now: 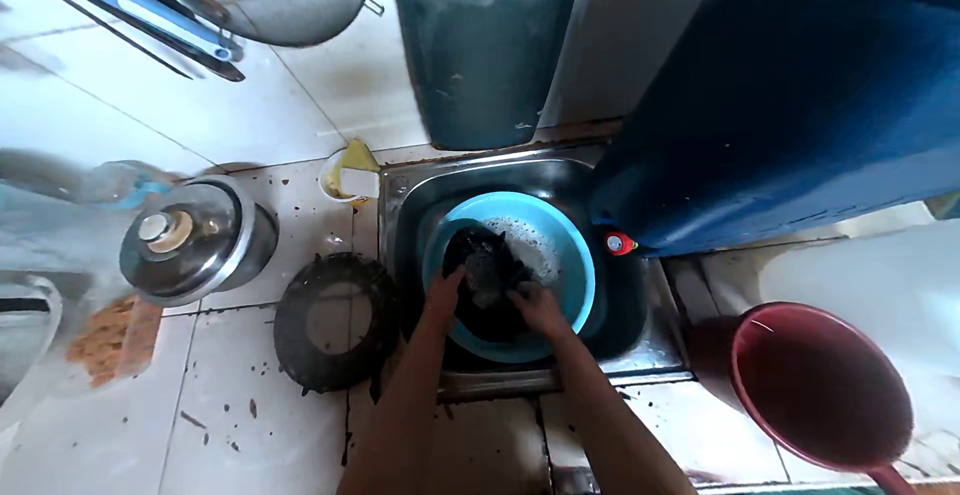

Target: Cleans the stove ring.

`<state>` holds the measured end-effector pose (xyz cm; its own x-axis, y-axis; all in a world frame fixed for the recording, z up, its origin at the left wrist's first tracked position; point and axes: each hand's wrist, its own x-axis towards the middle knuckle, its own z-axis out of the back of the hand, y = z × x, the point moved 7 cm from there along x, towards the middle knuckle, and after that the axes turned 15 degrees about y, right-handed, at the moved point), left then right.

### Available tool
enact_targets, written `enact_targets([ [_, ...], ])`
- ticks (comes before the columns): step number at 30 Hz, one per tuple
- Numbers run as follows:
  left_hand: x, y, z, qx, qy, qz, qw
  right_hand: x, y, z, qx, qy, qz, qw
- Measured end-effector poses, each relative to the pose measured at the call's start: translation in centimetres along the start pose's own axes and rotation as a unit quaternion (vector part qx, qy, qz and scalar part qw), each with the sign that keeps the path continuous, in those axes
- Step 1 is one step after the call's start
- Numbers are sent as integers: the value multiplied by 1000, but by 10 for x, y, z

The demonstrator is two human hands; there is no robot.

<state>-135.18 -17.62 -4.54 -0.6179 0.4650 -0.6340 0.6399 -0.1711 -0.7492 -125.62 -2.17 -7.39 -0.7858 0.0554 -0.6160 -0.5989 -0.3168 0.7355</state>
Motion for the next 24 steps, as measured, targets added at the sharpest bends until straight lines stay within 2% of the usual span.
enact_targets([
  [2, 0, -2, -8, 4, 26, 12, 1000, 17, 0, -7, -90, 73, -45, 992],
  [3, -2, -5, -13, 20, 37, 18, 999, 27, -7, -1, -107, 55, -72, 990],
  [7, -8, -23, -10, 87, 40, 8, 995, 34, -23, 58, -13, -135, -140, 981],
  [8, -9, -27, -6, 96, 33, 0, 995, 28, -19, 68, -37, -137, -155, 978],
  [10, -8, -32, 3, 97, 14, -10, 995, 26, -13, 62, -145, -47, -172, 973],
  [12, -3, -30, 9, 80, -7, -23, 997, 31, -19, 26, -252, 68, -168, 951],
  [14, 2, -29, 10, 74, -18, -45, 996, 35, -25, 0, -297, 115, -165, 933],
  [16, 5, -28, 6, 86, -8, -68, 994, 35, -23, 1, -241, 138, -139, 951],
  [18, 4, -27, 1, 89, -5, -82, 993, 30, -17, 3, -85, 137, -60, 985],
  [20, 5, -25, -7, 62, -12, -94, 994, 15, 1, -7, 15, 140, 4, 990],
  [22, 5, -22, -17, 26, -20, -98, 995, 10, 15, -27, -14, 133, 24, 991],
  [24, 5, -21, -27, 17, -21, -106, 994, 20, 16, -37, -104, 89, -23, 990],
])
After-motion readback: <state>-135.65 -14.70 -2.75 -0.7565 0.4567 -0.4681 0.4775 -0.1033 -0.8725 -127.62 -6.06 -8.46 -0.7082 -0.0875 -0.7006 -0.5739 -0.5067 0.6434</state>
